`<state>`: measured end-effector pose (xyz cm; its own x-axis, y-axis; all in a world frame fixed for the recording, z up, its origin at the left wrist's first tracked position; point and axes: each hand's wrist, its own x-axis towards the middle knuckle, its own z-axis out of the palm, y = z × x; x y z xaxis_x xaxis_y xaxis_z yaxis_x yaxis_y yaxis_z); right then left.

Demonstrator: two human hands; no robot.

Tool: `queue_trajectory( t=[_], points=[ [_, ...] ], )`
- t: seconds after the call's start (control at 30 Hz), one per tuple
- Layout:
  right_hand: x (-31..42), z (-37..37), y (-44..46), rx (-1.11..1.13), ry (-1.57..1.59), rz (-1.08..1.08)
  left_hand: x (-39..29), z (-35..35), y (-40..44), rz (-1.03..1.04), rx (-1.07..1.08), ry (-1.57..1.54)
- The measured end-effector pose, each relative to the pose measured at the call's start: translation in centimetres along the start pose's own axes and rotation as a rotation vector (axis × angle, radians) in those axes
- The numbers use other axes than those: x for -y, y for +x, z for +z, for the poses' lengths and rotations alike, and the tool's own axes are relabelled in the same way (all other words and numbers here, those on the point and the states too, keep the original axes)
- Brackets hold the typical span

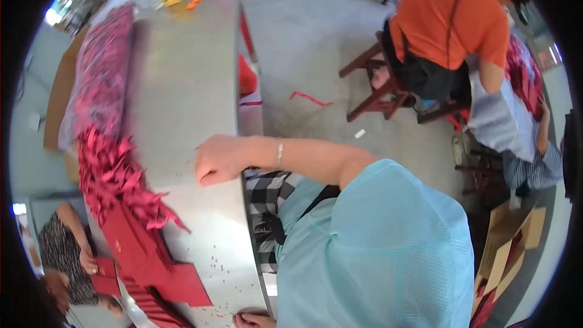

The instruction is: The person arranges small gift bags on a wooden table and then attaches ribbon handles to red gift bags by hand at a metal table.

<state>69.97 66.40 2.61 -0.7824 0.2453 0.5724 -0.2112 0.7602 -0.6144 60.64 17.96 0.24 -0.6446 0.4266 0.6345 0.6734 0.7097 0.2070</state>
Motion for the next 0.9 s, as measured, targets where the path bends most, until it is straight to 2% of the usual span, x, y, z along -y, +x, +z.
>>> queue_trajectory(
  t=[0.07,0.13,0.23,0.3,0.43,0.5,0.53,0.6,0.7,0.73,0.77,0.83,0.9],
  points=[
    [-0.1,-0.3,0.2,0.060,-0.075,-0.018,-2.5,-1.6,0.6,-0.079,0.107,-0.024],
    [-0.1,-0.1,0.5,0.063,0.057,-0.010,-3.4,-2.2,0.7,-0.171,0.182,-0.052],
    [0.7,-0.9,1.3,0.214,0.128,0.227,-4.6,-3.1,1.7,-0.262,0.210,-0.085],
    [2.7,-1.0,2.3,0.201,0.251,0.450,-4.2,-3.1,1.8,-0.253,0.193,-0.080],
    [3.9,1.3,6.7,0.200,0.209,0.350,-4.1,-3.9,3.5,-0.293,0.182,-0.127],
    [4.2,3.2,10.2,0.240,0.065,-0.028,-4.2,-3.9,3.8,-0.410,0.148,-0.203],
    [4.5,4.3,12.2,0.231,0.081,-0.095,-4.6,-3.7,4.1,-0.476,0.101,-0.212],
    [3.9,7.1,15.9,0.152,0.092,-0.240,-6.0,-3.5,5.7,-0.466,0.040,-0.258],
    [3.8,10.6,21.6,0.147,0.040,-0.148,-9.1,-2.3,9.5,-0.432,0.013,-0.390],
    [3.0,12.4,23.1,0.107,-0.072,-0.163,-9.9,-1.5,10.8,-0.451,0.014,-0.450],
    [3.5,13.0,23.8,0.120,-0.057,-0.186,-10.8,-0.7,12.0,-0.439,0.018,-0.467],
    [4.4,13.8,24.6,0.398,-0.359,0.025,-12.4,0.4,14.7,-0.394,0.024,-0.493],
    [4.4,14.6,23.4,0.322,-0.321,-0.041,-12.9,1.6,16.3,-0.390,-0.009,-0.478]
  ],
)
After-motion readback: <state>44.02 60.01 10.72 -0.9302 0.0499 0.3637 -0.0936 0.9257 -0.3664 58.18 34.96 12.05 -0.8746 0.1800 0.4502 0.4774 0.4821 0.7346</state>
